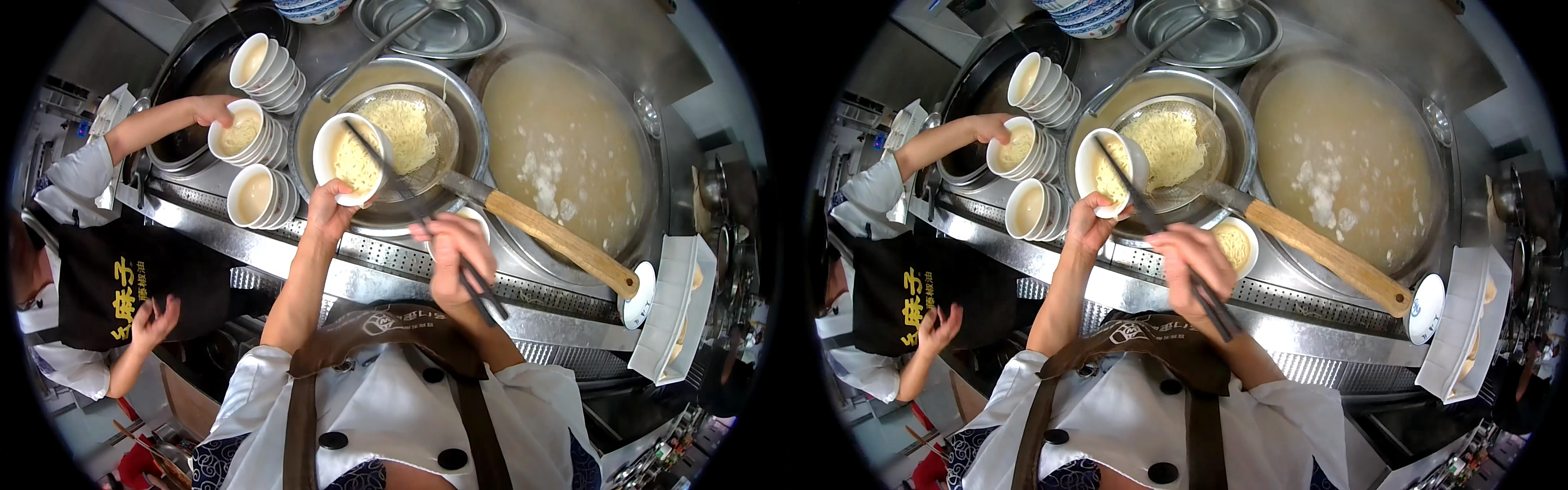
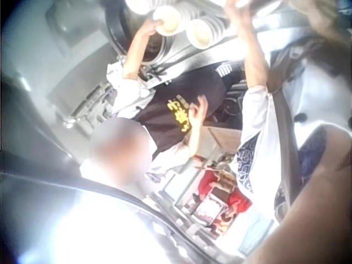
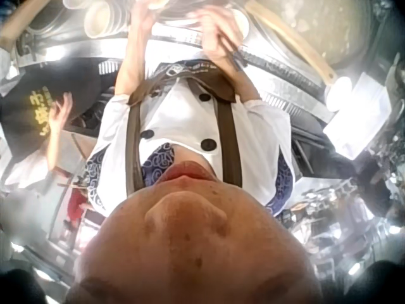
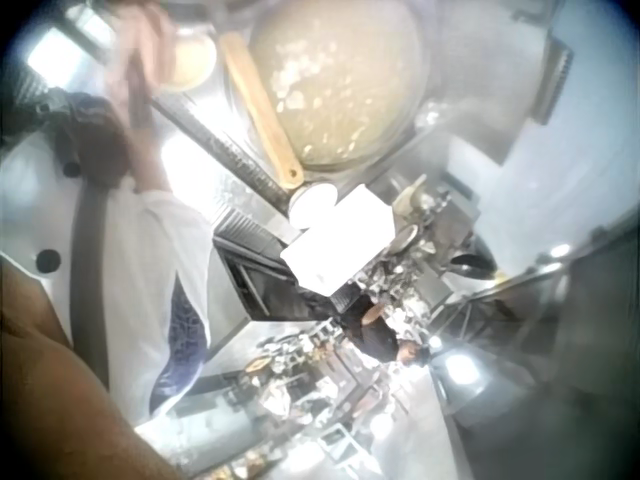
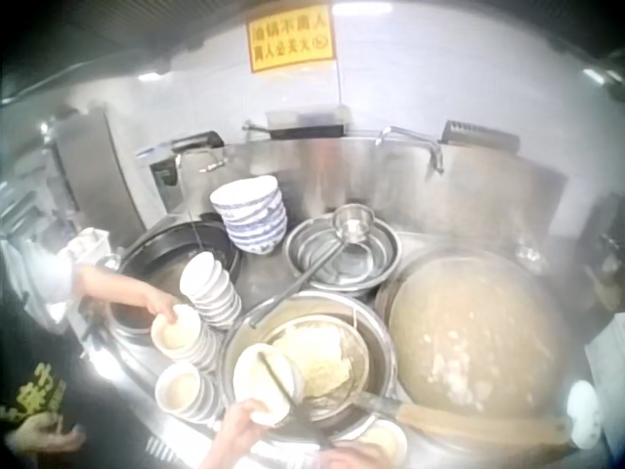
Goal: The person uses chopsticks to transfer portions of noodles from a large strainer into multiple bowls and then adds broth to the bowls using a ladle.
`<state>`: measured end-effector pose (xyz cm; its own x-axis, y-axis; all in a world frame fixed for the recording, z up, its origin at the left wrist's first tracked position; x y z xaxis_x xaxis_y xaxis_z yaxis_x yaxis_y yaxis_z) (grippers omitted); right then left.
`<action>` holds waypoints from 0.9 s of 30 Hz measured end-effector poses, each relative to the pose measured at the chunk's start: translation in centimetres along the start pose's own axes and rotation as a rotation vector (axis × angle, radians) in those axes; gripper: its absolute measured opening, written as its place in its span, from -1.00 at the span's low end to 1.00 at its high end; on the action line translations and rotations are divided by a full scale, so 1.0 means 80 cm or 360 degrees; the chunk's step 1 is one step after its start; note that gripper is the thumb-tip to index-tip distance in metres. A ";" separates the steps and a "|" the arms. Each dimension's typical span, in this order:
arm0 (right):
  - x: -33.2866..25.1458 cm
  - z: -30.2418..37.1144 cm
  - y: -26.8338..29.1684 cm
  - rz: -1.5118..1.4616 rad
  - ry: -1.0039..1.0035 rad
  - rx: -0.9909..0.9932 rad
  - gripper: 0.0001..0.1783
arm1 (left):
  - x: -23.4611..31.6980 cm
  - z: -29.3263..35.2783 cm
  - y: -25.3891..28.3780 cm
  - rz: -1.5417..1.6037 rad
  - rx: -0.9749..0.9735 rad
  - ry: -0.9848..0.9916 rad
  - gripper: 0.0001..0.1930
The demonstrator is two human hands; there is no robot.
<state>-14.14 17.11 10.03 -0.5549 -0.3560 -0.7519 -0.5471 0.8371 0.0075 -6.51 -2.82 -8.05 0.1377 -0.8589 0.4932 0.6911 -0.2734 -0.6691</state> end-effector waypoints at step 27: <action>0.167 -0.028 0.017 -0.0671 -0.1153 0.0028 -0.71 | 0.102 0.047 -0.030 -0.0664 0.0376 -0.0845 -0.50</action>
<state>-23.68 12.56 1.47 0.2368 -0.2907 -0.9270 -0.6052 0.7023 -0.3748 -4.37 -7.54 -0.30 0.1136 -0.3598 0.9261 0.8883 -0.3806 -0.2569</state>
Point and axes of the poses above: each hand's wrist, its own z-axis away from the middle knuckle, its own y-axis out of the back of the hand, x = y × z, the point moved 9 cm from there along -z, towards the middle knuckle, and after that the axes turned 8 degrees about y, right-handed, at the moved point
